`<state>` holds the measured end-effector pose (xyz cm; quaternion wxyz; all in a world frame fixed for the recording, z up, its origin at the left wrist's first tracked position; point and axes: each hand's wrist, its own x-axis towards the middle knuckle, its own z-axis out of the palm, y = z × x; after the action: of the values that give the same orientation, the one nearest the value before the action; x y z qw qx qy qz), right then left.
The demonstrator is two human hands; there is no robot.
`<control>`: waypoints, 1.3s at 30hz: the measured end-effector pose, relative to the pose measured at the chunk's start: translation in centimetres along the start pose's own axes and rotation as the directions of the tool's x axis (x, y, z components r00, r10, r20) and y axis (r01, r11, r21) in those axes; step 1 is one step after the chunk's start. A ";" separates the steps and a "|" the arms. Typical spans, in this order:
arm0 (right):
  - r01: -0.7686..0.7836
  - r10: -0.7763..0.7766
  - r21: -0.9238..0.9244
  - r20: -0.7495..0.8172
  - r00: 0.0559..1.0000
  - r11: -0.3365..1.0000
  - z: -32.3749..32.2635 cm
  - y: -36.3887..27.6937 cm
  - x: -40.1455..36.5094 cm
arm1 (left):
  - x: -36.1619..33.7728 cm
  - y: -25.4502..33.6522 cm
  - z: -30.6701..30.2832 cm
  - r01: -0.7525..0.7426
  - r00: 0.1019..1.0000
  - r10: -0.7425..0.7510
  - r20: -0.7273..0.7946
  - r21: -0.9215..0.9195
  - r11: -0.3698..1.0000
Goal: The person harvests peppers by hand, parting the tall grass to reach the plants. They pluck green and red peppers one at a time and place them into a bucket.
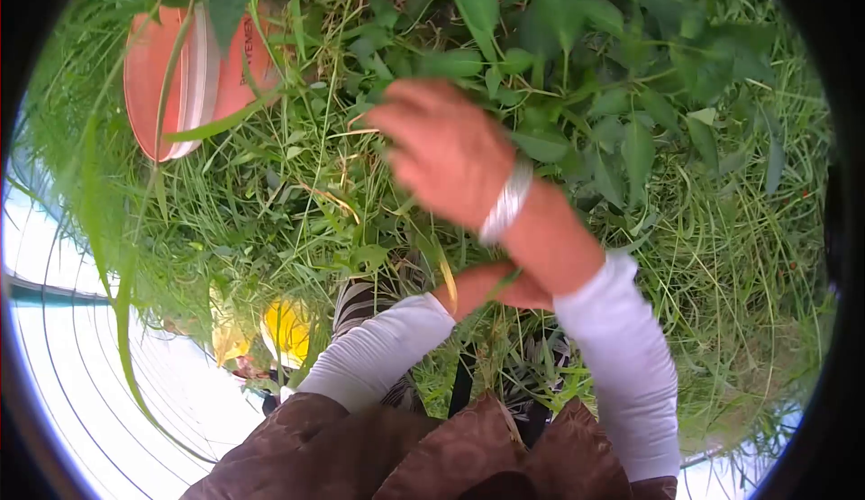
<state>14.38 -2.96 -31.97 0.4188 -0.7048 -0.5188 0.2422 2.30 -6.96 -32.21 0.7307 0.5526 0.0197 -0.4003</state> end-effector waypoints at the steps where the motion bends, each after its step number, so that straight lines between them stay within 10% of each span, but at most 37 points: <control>1: -0.336 0.332 0.248 0.061 0.941 0.908 1.5 2.2 -0.5 | -0.1 -0.1 -0.6 -0.063 0.997 0.068 0.026 -0.149 0.987; 2: -0.316 0.315 -0.043 -0.014 0.949 0.948 2.0 5.1 -1.5 | 0.2 -1.6 -1.8 0.057 0.979 -0.005 0.204 -0.249 0.967; 3: -0.616 0.724 0.681 0.181 0.666 0.396 5.3 9.9 -4.0 | -0.5 -1.0 -3.4 0.059 0.990 -0.011 0.144 -0.334 0.941; 5: -0.413 0.431 -0.145 0.124 0.894 0.899 2.0 12.8 -7.2 | -2.4 -1.1 -5.4 -0.089 0.996 0.058 -0.073 -0.554 0.827; 8: -0.248 0.352 -0.334 0.298 0.887 0.909 -0.1 13.5 -6.1 | -4.5 -1.8 -7.4 -0.393 0.810 -0.188 -0.555 -0.752 0.529; 9: -0.472 0.475 -0.097 0.343 0.810 0.876 -1.1 13.0 -4.5 | -5.0 -2.5 -7.9 -0.397 0.809 -0.191 -0.556 -0.757 0.519; 11: -0.562 0.514 0.225 0.237 0.824 0.796 -1.8 13.8 -3.8 | -5.9 -3.8 -9.1 -0.588 0.467 -0.438 -0.768 -0.640 0.495; 13: -0.559 0.582 0.531 0.143 0.800 0.638 -3.1 14.2 -3.6 | -6.6 -4.0 -9.3 -0.585 0.352 -0.453 -0.819 -0.570 0.577; 15: -0.477 0.809 0.865 0.164 0.565 0.157 -5.5 13.0 -2.0 | -7.1 -3.4 -9.8 -0.533 0.191 -0.417 -0.889 -0.450 0.716; 19: -0.170 0.534 0.975 0.219 0.817 -0.140 -8.0 15.7 -2.8 | -7.8 -3.3 -11.3 -0.609 0.035 -0.355 -0.934 -0.302 0.733; 21: -0.007 0.639 1.000 0.002 0.769 0.005 -8.0 15.2 -2.2 | -8.1 -3.6 -11.8 -0.619 0.033 -0.362 -0.932 -0.303 0.725; 27: -0.150 0.319 0.981 0.183 0.930 -0.126 -7.4 7.8 0.2 | -9.1 -3.3 -13.0 -0.631 0.044 -0.392 -0.919 -0.329 0.702; 31: -0.674 0.428 0.671 0.534 0.729 0.310 0.2 2.4 -2.8 | -9.4 -2.9 -13.7 -0.612 0.068 -0.402 -0.913 -0.357 0.706; 33: -0.667 0.608 0.424 0.287 0.740 0.612 4.9 1.9 -4.8 | -9.3 -3.0 -13.8 -0.644 0.031 -0.395 -0.918 -0.321 0.695; 36: -0.646 0.580 0.046 0.398 0.711 0.762 8.4 1.5 -5.1 | -9.4 -3.1 -14.0 -0.626 0.062 -0.376 -0.924 -0.330 0.707; 39: -0.510 0.483 0.115 0.202 0.852 0.852 10.7 1.3 -5.1 | -9.3 -3.0 -13.9 -0.540 0.024 -0.405 -0.914 -0.352 0.764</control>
<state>5.00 -4.28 -39.19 0.3540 -0.7553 -0.3298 0.4421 -0.05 9.50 -35.58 0.6556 0.3802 0.6274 0.1789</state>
